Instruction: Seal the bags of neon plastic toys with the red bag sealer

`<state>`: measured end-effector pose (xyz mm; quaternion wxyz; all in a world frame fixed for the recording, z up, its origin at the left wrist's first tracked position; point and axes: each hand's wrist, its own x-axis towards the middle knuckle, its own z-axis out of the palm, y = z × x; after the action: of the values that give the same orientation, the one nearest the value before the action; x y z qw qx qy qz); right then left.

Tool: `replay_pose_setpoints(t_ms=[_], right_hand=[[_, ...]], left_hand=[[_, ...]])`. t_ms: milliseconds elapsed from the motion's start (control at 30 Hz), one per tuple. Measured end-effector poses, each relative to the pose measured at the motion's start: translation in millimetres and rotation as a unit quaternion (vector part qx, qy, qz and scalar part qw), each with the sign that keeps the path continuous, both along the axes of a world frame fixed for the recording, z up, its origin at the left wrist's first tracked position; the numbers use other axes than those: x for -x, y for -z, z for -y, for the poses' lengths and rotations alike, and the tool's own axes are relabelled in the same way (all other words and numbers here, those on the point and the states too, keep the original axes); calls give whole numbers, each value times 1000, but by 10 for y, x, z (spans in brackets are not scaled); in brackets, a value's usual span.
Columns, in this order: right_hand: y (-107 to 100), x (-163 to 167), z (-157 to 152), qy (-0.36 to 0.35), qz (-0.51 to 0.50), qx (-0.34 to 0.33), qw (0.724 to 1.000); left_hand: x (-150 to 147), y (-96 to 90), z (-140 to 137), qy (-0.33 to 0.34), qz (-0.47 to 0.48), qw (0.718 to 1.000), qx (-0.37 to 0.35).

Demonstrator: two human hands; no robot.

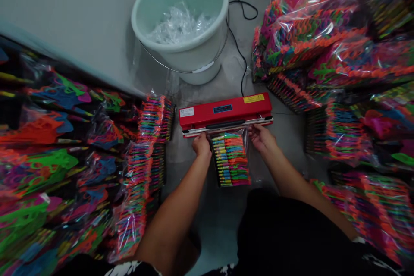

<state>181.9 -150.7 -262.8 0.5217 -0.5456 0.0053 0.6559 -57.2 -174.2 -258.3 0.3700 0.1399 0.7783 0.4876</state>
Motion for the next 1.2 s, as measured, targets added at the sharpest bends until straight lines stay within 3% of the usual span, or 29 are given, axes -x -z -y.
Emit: replay_pose_setpoints(t_ms=[100, 167, 200, 233, 300, 367, 433, 500, 600, 700, 800, 867, 967, 1200], right_hand=[[-107, 66, 100, 41, 123, -22, 991], [-233, 129, 130, -4, 307, -99, 946], [-310, 170, 125, -62, 407, -147, 899], [-391, 220, 104, -139, 496, -190, 836], [-550, 334, 28, -315, 614, -241, 683], [-670, 444, -64, -450, 666, -241, 544], [-729, 519, -131, -526, 682, -232, 452], [-734, 548, -159, -565, 683, -236, 399], [-709, 534, -162, -594, 673, -245, 366], [-712, 515, -169, -608, 662, -248, 360], [-737, 518, -173, -600, 666, -252, 365], [-747, 526, -163, -589, 672, -251, 371], [-745, 535, -139, -586, 673, -248, 376], [-735, 531, -126, -578, 672, -256, 385]], left_hand=[[-30, -32, 7, -41, 29, 999, -2], [-38, -67, 42, -58, 82, 995, -29], [-35, -85, 64, -62, 101, 992, -44], [-25, -103, 88, -65, 111, 990, -55], [17, -138, 138, -64, 105, 990, -63], [87, -180, 185, -57, 76, 994, -61], [174, -247, 218, -29, 18, 998, -44], [260, -351, 217, 21, -77, 997, -16], [358, -563, 105, 121, -244, 962, 25], [420, -758, -147, 270, -355, 888, 115], [467, -844, -452, 398, -380, 796, 251], [486, -841, -623, 442, -367, 757, 312], [463, -803, -776, 443, -358, 738, 362], [248, -824, -843, 382, -375, 741, 405]])
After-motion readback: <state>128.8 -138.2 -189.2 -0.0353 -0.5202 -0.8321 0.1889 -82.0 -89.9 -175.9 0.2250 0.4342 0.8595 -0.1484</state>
